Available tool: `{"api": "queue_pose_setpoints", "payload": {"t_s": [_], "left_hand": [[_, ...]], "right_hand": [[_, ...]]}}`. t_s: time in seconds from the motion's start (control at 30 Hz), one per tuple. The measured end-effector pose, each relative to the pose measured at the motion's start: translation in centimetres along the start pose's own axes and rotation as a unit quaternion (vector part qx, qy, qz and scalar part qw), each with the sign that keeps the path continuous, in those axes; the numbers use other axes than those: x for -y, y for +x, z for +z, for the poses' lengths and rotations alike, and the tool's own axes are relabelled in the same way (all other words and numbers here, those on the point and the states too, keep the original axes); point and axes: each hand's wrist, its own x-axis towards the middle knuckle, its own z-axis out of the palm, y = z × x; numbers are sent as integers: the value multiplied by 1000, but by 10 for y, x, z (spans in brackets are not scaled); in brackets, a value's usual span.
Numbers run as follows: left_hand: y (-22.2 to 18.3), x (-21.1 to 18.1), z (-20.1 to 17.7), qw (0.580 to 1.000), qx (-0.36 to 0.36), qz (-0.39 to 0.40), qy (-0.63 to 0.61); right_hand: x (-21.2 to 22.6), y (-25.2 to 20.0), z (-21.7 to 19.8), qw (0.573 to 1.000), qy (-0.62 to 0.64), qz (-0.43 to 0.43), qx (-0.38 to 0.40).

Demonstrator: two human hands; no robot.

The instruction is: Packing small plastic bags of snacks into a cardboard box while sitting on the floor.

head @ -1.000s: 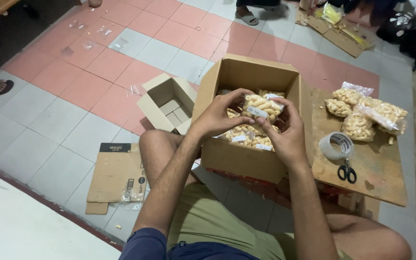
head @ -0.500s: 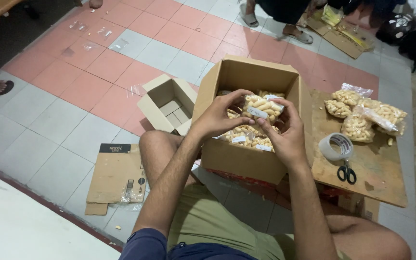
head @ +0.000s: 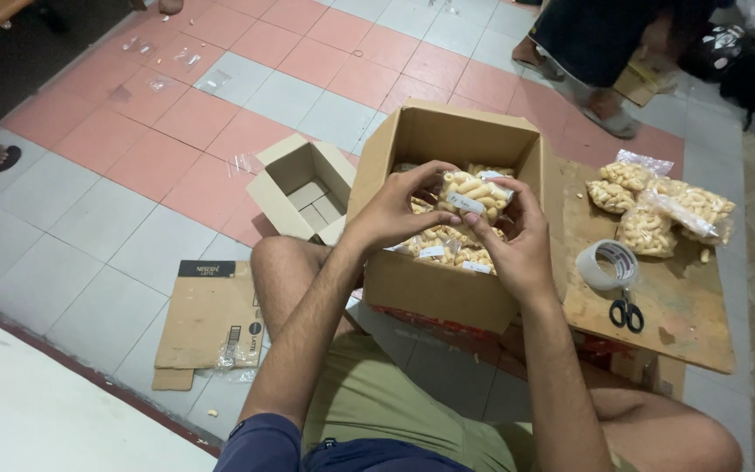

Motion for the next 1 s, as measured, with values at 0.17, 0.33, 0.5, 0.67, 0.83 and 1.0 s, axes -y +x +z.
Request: {"api": "queue_pose_setpoints", "payload": {"t_s": [0.17, 0.33, 0.5, 0.67, 0.83, 1.0], "left_hand": [[1, -3, 0, 1000, -4, 2, 0], [0, -2, 0, 1000, -3, 3, 2], [2, -11, 2, 1000, -8, 2, 4], [1, -12, 1, 1000, -16, -2, -2], [-2, 4, 3, 999, -34, -15, -9], [3, 30, 4, 999, -40, -10, 11]], "right_hand": [[2, 2, 0, 1000, -4, -6, 0], [1, 2, 0, 1000, -5, -5, 0], [-1, 2, 2, 1000, 1, 1, 0], [-1, 2, 0, 1000, -1, 3, -4], [-3, -1, 3, 1000, 2, 11, -11], [-8, 0, 5, 999, -24, -12, -29]]}}
